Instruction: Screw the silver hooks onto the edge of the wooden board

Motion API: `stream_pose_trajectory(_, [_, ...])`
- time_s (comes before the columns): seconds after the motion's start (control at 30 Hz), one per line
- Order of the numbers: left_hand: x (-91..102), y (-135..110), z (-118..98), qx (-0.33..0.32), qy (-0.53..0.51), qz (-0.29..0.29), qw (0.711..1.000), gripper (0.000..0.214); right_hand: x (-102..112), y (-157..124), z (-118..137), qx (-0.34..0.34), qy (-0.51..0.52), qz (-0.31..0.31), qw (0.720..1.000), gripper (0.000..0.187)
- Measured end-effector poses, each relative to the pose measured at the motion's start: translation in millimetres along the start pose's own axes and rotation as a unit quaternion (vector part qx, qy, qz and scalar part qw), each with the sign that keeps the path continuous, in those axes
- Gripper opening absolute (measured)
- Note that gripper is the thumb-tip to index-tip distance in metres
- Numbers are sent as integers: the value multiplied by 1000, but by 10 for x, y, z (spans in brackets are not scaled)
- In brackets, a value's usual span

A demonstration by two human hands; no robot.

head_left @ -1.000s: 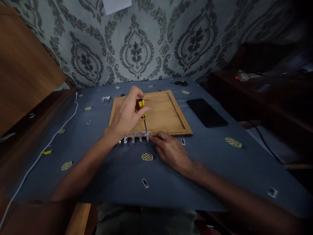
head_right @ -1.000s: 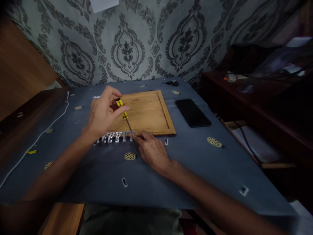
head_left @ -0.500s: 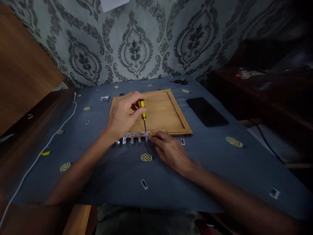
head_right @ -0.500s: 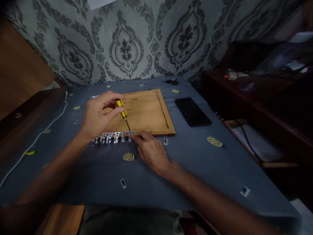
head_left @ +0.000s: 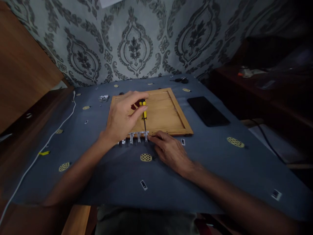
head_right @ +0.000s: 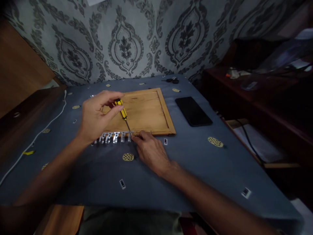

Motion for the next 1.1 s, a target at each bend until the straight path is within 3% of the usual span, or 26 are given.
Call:
stream_pose_trajectory(0.13, [-18,18,67,50,-34,34,998,20,0,1,11,10,-3,-6,1000,49])
stream_pose_trajectory(0.23, [-37,6,21,30,-19,34,999,11,5,1,15,11,-9,-9,1000,48])
stream_pose_trajectory(0.4, [-3,-14,-51,0,3,-7,1000,14,6,-3,14,10,-9,-6,1000,46])
stream_pose_trajectory(0.63, [-13,31,-43,-4,-15,46,999,14,-11,-9,-3,7,-10,-1,1000,46])
stream_pose_trajectory(0.87, [19,-8,-46,-3,-10,-8,1000,10,9,-3,11,12,-7,-8,1000,47])
stream_pose_trajectory(1.1, [21,34,-25,19,4,48,999,16,9,-2,13,5,-10,-1,1000,47])
Point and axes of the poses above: each hand's wrist, its own y-axis towards the middle knuckle, its own x-axis out of the back of the hand, z = x × y, the point moved 8 cm from there along y, towards the middle knuckle, and after that the axes turned 5 degrees about -z, right-handed, at the moved point
